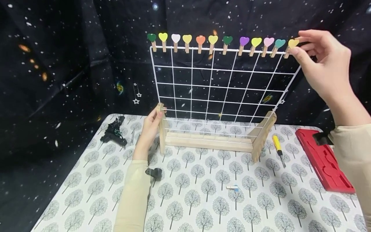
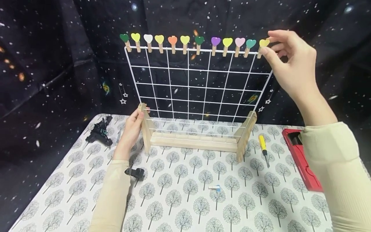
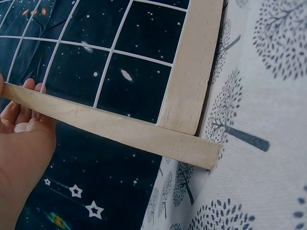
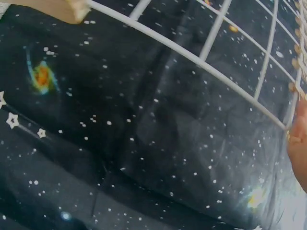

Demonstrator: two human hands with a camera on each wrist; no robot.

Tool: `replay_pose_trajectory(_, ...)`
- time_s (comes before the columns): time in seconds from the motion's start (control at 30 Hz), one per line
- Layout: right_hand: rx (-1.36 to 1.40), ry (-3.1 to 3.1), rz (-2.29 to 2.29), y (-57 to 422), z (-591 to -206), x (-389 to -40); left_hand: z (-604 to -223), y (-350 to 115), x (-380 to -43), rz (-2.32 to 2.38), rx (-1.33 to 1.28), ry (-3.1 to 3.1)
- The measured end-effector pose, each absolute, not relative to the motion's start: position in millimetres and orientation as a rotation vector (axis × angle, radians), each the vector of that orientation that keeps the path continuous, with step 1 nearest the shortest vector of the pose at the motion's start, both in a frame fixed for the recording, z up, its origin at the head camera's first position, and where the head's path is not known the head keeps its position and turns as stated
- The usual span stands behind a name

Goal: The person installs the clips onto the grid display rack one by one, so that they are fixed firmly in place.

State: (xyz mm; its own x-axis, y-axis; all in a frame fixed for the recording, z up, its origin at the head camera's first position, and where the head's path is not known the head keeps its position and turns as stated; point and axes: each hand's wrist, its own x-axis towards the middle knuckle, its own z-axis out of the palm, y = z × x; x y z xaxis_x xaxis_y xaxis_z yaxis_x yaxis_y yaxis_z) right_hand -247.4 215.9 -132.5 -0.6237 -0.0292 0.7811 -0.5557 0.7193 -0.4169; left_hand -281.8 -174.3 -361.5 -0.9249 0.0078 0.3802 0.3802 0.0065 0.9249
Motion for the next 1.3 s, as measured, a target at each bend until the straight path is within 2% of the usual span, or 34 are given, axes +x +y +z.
replay_pose_trajectory(0.23, 0.549, -2.018, 0.659, 218, -153, -236, -360, -173, -282, -1.99, -0.387, -2.037)
replay_pose_trajectory(0.5, 0.627, -1.936, 0.802, 227, -185, -228, -369, -174, -289, -2.031, -0.355, -2.013)
replay_pose_trajectory(0.67, 0.746, -2.031, 0.746, 235, -236, -217, -376, -176, -297, -2.025, -0.363, -2.003)
replay_pose_trajectory(1.0, 0.995, -2.53, 0.68, 222, -376, -173, -363, -177, -286, -2.034, -0.375, -2.015)
replay_pose_trajectory(1.13, 1.064, -2.635, 0.628, 220, -406, -155, -360, -176, -282, -2.029, -0.366, -2.027)
replay_pose_trajectory(1.3, 1.27, -2.679, 0.45, 221, -419, -146, -361, -174, -283, -2.042, -0.369, -2.026)
